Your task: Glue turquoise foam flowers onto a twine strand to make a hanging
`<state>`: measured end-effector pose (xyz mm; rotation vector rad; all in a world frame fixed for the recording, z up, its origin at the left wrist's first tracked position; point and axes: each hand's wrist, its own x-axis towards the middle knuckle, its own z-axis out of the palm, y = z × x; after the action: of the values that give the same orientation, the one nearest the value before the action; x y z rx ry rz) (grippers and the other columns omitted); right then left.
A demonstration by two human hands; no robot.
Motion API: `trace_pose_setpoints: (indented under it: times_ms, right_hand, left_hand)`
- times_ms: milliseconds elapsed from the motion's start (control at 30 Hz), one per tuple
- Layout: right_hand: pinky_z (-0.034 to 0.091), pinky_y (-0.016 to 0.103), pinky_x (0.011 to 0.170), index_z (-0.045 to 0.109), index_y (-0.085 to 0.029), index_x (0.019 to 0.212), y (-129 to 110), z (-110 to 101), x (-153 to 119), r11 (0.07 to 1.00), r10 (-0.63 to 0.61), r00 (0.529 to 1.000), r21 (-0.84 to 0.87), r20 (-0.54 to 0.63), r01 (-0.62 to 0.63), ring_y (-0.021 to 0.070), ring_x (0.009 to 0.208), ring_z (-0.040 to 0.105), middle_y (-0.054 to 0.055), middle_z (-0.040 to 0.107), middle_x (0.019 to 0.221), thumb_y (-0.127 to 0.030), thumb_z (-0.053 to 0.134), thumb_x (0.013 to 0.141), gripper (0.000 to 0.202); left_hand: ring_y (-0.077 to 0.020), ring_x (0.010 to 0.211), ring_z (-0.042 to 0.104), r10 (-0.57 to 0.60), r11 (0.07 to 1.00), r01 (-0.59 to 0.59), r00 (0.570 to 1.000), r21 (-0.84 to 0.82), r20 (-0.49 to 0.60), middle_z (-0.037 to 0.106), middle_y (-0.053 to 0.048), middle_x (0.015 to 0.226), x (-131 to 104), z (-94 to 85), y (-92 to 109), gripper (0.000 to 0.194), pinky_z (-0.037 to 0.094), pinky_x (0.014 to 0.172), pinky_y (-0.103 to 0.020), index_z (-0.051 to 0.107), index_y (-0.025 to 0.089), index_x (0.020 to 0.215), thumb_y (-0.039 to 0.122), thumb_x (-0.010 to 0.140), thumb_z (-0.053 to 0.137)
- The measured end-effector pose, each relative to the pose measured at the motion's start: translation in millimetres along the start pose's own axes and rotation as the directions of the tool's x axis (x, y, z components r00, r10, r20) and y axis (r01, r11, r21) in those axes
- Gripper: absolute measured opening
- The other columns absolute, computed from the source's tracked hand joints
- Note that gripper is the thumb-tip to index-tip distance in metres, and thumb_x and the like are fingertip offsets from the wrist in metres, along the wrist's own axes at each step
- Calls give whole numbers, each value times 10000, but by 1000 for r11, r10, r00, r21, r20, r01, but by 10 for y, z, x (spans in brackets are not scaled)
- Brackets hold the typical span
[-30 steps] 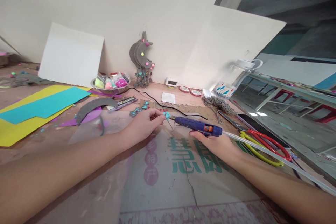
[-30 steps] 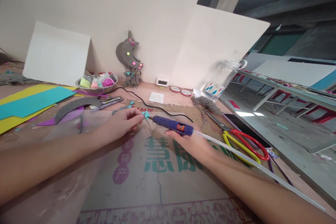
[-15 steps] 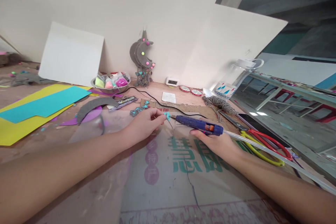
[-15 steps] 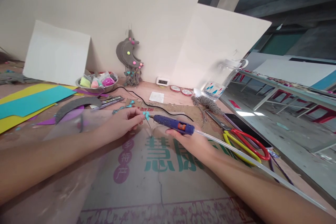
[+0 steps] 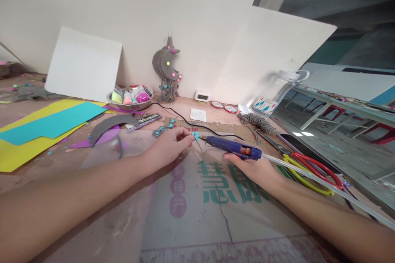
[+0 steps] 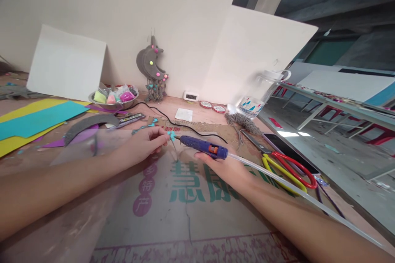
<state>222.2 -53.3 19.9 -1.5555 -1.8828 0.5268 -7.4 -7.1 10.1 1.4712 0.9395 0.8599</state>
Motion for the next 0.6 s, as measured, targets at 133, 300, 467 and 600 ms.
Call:
trace_pose_setpoints:
  times_ms: [133,300,467,600]
  right_hand:
    - [497,253,581,579,-198,785,20,-7,1,1000,-4,1000,-11,-4,4,170,666,593,10,628,711,-421,575,750,226]
    - [491,268,614,564,-210,788,-37,-47,-17,997,-73,997,29,28,72,174,690,584,12,603,730,-395,555,764,187]
    - [480,293,715,579,-201,805,-191,-187,37,983,-160,983,72,-88,167,180,769,583,41,637,811,-391,463,838,225]
    - [476,253,541,632,-177,880,-182,-362,357,999,-22,990,22,-137,25,188,729,600,70,669,836,-473,472,813,344]
  left_hand:
    - [-51,379,309,-8,1000,8,1000,-13,-4,352,73,444,15,-4,17,246,247,377,-163,452,180,682,392,788,517]
    - [-50,369,302,-11,999,11,1000,-33,-7,363,68,436,24,-10,7,246,225,375,-166,464,180,675,394,789,511]
    - [-55,385,304,-11,994,13,1000,-104,25,373,64,473,7,0,-21,236,237,372,-175,459,188,691,397,771,535]
    - [-59,393,307,-3,991,9,999,-134,44,363,65,485,7,3,-45,258,237,367,-179,437,192,685,417,771,532]
